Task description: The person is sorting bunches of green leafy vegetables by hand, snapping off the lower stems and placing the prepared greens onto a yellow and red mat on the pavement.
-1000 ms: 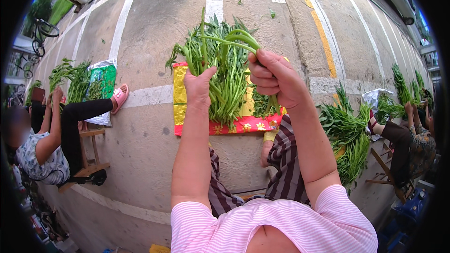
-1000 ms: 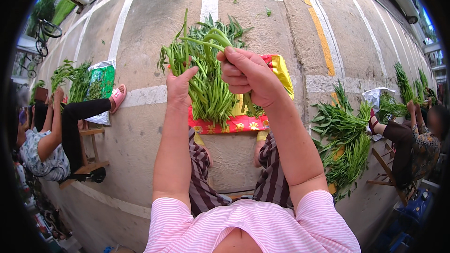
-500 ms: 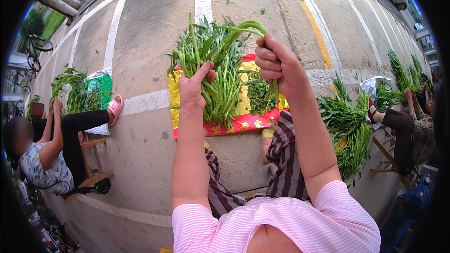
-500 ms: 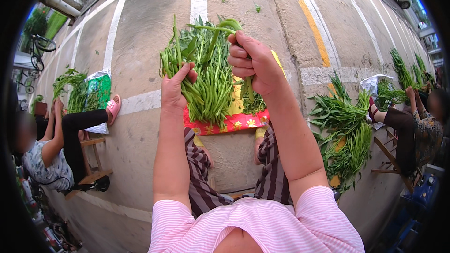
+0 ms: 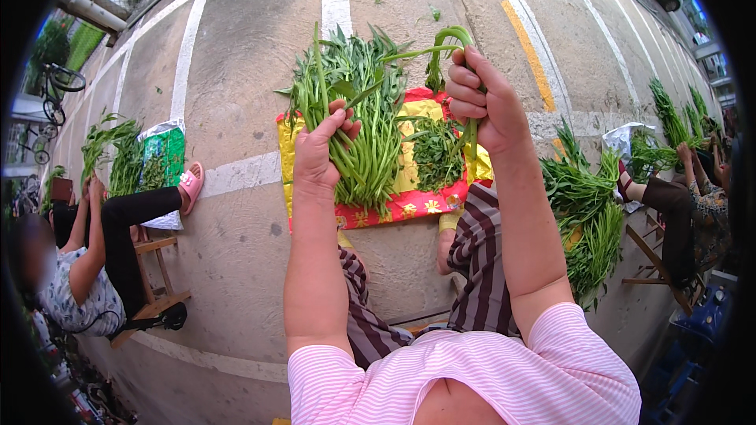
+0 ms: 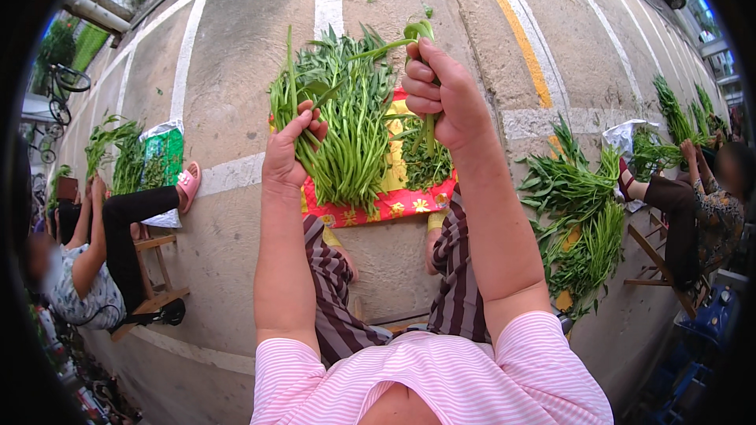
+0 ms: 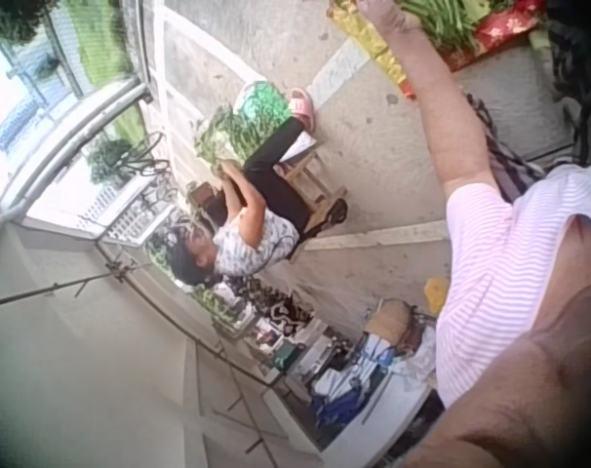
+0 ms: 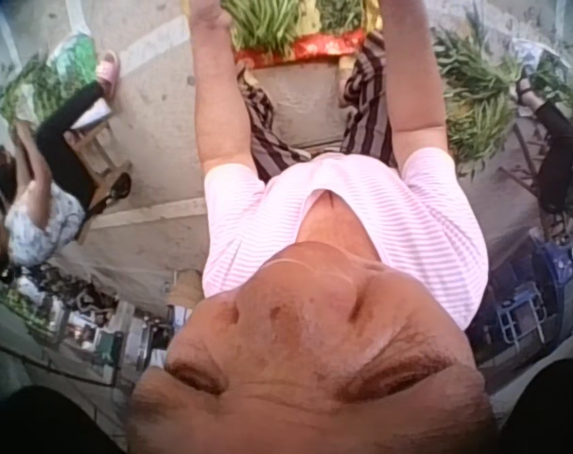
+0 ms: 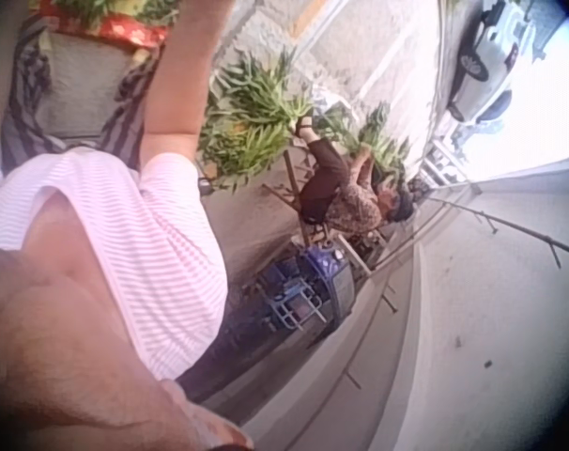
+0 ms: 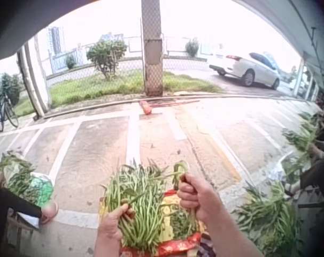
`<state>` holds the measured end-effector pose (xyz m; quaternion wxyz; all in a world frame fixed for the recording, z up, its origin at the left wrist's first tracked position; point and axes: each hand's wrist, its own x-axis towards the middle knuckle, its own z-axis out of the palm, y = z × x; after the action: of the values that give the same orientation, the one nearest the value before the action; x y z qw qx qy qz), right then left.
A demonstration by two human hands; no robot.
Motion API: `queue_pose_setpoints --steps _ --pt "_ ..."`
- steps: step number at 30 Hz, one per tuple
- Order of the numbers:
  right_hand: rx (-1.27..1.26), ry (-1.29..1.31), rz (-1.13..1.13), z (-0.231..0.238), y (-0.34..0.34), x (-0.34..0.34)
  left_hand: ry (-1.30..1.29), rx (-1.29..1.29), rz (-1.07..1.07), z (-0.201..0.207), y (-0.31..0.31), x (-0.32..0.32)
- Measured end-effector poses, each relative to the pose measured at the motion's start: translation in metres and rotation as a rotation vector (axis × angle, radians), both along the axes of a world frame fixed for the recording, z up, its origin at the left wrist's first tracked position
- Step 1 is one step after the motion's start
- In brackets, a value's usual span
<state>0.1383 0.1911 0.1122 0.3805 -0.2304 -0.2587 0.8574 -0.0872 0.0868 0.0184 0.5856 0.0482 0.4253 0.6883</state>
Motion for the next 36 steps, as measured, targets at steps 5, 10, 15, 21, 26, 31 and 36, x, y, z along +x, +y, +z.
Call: queue_pose_setpoints --steps 5,10,15,21,26,31,36 --pt "-0.009 0.014 -0.047 0.0 0.005 0.004 0.126 -0.043 -0.059 0.004 -0.002 0.005" --pt "-0.001 -0.008 -0.074 0.001 0.006 0.006 0.21 -0.115 -0.118 0.003 -0.003 0.006" --pt "-0.004 -0.002 -0.087 -0.001 0.009 0.009 0.076 -0.083 -0.133 0.007 -0.004 0.005" --pt "-0.012 -0.028 -0.107 -0.002 0.009 0.01 0.16 -0.113 -0.144 0.005 -0.004 0.005" --pt "0.002 -0.057 -0.114 -0.003 0.01 0.015 0.41 -0.196 -0.161 0.002 -0.001 0.009" --pt "0.001 -0.081 -0.117 -0.001 0.009 0.015 0.593 -0.249 -0.183 0.006 0.001 0.017" --pt "0.019 -0.1 -0.106 -0.001 0.007 0.016 0.562 -0.217 -0.158 0.0 0.002 0.017"
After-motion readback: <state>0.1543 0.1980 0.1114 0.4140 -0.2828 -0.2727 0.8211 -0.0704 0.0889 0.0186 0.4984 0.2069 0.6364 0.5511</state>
